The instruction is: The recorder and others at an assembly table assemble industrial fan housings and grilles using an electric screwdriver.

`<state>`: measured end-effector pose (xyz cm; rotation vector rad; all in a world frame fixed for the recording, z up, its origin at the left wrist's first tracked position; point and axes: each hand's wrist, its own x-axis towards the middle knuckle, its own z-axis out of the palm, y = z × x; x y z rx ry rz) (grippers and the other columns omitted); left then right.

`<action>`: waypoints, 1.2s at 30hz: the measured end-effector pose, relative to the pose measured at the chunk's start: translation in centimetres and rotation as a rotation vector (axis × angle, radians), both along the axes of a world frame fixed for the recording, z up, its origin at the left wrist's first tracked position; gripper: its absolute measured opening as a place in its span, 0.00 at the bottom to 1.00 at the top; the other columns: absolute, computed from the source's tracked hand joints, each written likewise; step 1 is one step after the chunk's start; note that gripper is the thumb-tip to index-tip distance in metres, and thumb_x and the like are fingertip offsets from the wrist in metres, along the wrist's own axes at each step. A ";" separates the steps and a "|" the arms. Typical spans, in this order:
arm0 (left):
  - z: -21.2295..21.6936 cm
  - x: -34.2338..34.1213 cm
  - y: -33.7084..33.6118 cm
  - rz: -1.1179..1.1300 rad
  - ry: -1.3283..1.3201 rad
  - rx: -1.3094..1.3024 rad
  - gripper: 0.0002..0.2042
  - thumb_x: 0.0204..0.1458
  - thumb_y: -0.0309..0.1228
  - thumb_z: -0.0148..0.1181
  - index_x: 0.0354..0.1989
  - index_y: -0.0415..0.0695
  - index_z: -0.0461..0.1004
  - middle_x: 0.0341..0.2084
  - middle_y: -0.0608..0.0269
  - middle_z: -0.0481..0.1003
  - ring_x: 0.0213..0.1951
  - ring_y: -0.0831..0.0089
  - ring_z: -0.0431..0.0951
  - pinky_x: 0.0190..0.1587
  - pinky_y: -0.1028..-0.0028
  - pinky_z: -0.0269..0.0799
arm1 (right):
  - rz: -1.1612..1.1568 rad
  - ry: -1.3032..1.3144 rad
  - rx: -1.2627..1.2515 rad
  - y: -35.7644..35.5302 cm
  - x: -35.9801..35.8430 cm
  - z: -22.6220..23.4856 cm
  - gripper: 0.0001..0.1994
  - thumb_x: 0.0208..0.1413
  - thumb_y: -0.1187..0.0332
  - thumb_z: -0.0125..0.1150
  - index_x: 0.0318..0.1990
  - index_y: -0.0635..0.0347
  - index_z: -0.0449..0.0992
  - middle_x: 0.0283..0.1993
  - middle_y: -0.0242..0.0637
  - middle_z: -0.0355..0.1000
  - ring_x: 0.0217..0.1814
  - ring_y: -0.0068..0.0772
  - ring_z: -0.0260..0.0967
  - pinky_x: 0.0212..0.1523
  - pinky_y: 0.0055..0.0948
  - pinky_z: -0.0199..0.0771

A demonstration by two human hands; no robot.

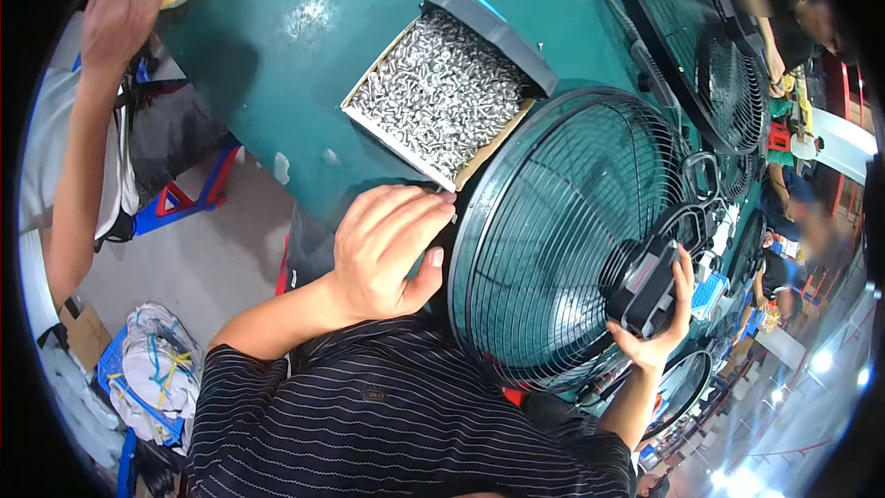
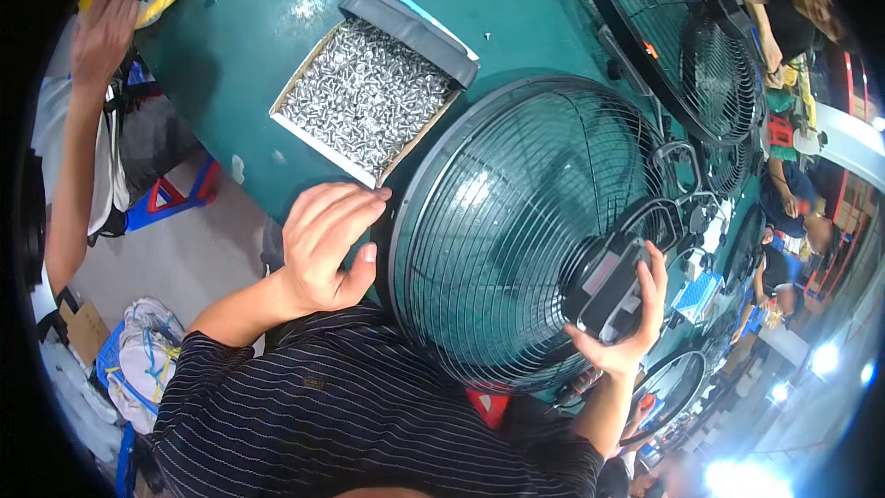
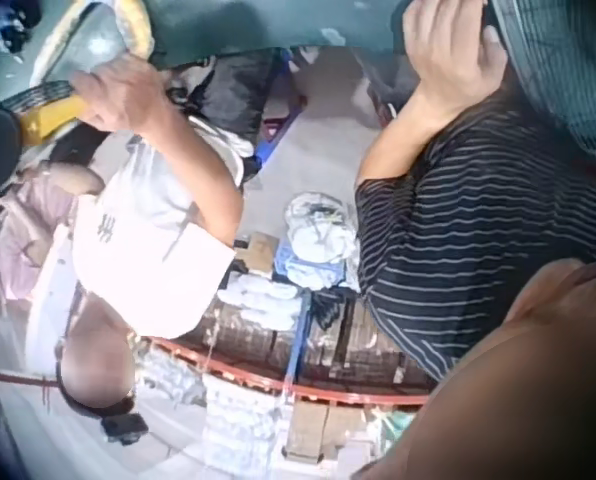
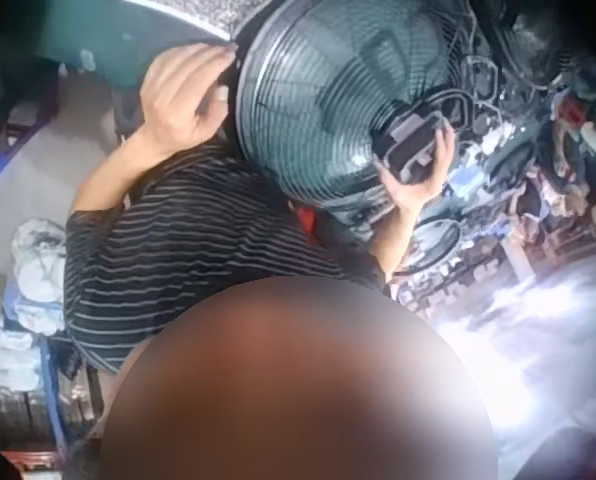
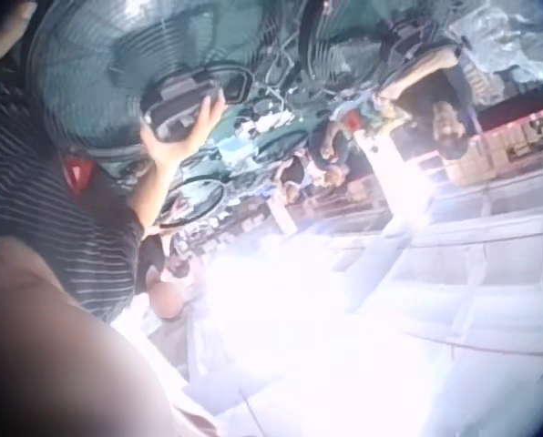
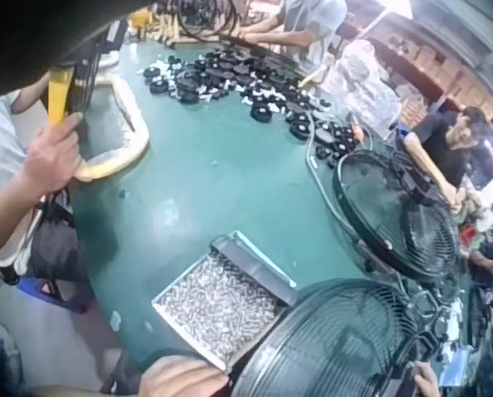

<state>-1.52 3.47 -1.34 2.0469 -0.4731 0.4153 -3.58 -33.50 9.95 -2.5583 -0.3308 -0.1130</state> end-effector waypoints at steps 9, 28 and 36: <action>-0.2 -0.2 -0.2 -0.014 -0.052 0.092 0.20 0.53 0.38 0.57 0.45 0.33 0.76 0.41 0.49 0.80 0.40 0.55 0.79 0.44 0.60 0.71 | 0.256 0.088 -0.046 -0.6 1.0 0.1 0.51 0.23 0.54 0.78 0.64 0.56 0.66 0.66 0.68 0.57 0.69 0.68 0.57 0.68 0.63 0.49; -0.1 -0.1 -0.9 -0.016 -0.056 0.222 0.20 0.47 0.34 0.60 0.47 0.36 0.77 0.42 0.53 0.79 0.41 0.57 0.77 0.45 0.59 0.70 | 0.294 0.109 -0.037 -1.3 2.7 -0.2 0.51 0.24 0.54 0.78 0.64 0.56 0.65 0.68 0.67 0.55 0.69 0.68 0.55 0.65 0.60 0.55; 0.0 -0.1 -1.2 -0.003 -0.076 0.225 0.18 0.46 0.31 0.59 0.45 0.34 0.78 0.41 0.53 0.79 0.40 0.56 0.78 0.45 0.60 0.70 | 0.285 0.083 -0.039 -1.3 2.6 -0.2 0.51 0.26 0.53 0.79 0.65 0.57 0.65 0.69 0.66 0.54 0.72 0.68 0.52 0.67 0.60 0.54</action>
